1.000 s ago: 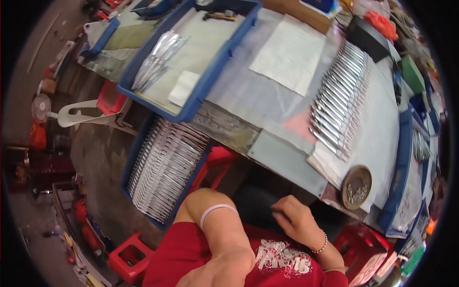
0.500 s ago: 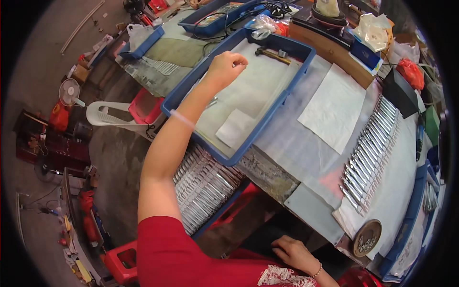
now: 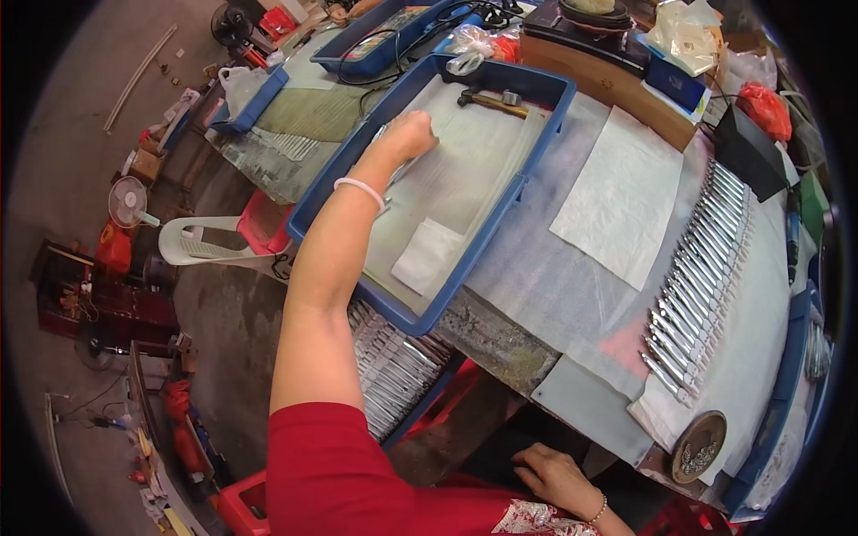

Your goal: Assembling small metal components onto rods at a manufacturing workstation.

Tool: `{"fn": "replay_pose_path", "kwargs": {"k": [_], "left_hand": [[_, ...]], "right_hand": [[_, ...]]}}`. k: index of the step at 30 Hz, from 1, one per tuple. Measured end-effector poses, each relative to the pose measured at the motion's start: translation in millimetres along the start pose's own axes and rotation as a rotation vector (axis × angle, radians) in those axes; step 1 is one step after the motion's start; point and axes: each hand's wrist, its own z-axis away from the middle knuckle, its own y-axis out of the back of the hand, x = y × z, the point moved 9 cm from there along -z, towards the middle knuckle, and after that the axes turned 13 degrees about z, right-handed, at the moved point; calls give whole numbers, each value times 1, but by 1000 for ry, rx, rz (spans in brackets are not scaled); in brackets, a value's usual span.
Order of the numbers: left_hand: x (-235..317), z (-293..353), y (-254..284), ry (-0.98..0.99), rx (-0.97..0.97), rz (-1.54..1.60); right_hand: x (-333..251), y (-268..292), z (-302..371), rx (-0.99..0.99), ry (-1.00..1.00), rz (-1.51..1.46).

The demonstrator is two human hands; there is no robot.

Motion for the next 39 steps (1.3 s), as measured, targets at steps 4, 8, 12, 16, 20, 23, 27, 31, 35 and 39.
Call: {"fn": "replay_pose_path", "kwargs": {"k": [4, 8, 12, 16, 20, 23, 27, 31, 35, 39], "left_hand": [[18, 42, 84, -224, 393, 306], [111, 136, 140, -349, 404, 1021], [212, 248, 100, -472, 271, 1588], [288, 344, 36, -645, 224, 1447], [328, 381, -10, -610, 247, 1642], [345, 393, -51, -421, 74, 1923], [359, 414, -70, -276, -124, 1885], [382, 422, -84, -310, -473, 1543], [398, 427, -104, -312, -595, 1455], [405, 443, -130, 85, -894, 1648]], "right_hand": [[-11, -1, 5, -20, 34, 28], [-19, 7, 16, 27, 69, -12], [-35, 32, 24, 160, 74, -244], [-12, 44, 54, 443, -34, -963], [16, 74, 110, 910, 51, -1349], [24, 89, 151, 1030, 172, -1264], [29, 90, 183, 1121, 98, -1046], [45, 78, 200, 1122, -189, -940], [54, 67, 190, 909, -312, -769], [52, 69, 185, 785, -254, -918]]}}
